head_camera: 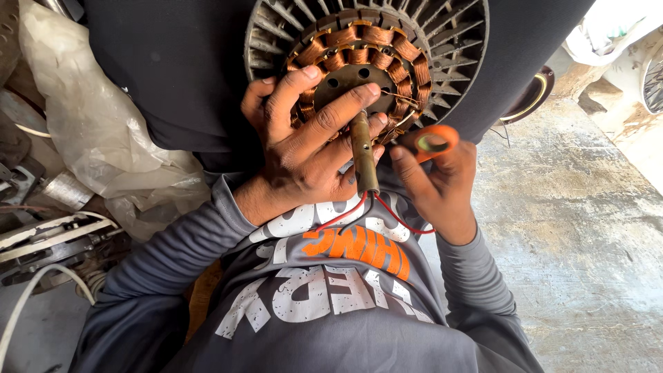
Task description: The person repairs an electric fan motor by hand and using a pair of scissors. They manipulate the copper coils, adjust wires, and trim components while sitting on the floor of a workshop.
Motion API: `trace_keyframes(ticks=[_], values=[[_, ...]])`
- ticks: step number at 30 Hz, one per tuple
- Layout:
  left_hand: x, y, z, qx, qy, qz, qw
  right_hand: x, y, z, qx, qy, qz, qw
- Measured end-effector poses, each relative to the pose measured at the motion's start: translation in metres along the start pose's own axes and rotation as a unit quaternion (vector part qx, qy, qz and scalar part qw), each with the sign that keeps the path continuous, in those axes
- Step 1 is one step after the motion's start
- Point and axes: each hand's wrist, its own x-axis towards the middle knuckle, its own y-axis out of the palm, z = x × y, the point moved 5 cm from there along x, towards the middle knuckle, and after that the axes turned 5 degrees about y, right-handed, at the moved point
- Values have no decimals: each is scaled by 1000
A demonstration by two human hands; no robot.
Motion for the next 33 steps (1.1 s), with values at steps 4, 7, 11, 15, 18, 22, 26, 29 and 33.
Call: trace_keyframes(ticks=[4,7,11,15,18,22,26,29,33], values=[[2,-1,-1,4,-2,2,1000,-2,1,-9,79,91,-30,992],[1,-1,-4,7,-8,4,1000,-1,2,-5,29,39,-24,999],[2,-1,-4,12,-6,8,1000,1,2,1,7,-5,-3,1000],[2,1,-5,18,-6,11,1000,-1,2,1,6,-37,-5,999],[3,-1,-5,14,-4,15,1000,-2,1,-9,72,41,-2,997],[5,-2,-7,16,-12,10,1000,-2,2,-8,58,41,-18,997],[6,-2,-8,19,-11,7,1000,1,2,-4,30,25,-18,999],[6,-2,-9,29,-9,10,1000,3,1,-2,39,12,-2,999],[6,-1,-9,24,-13,18,999,2,-1,5,2,-41,14,999]])
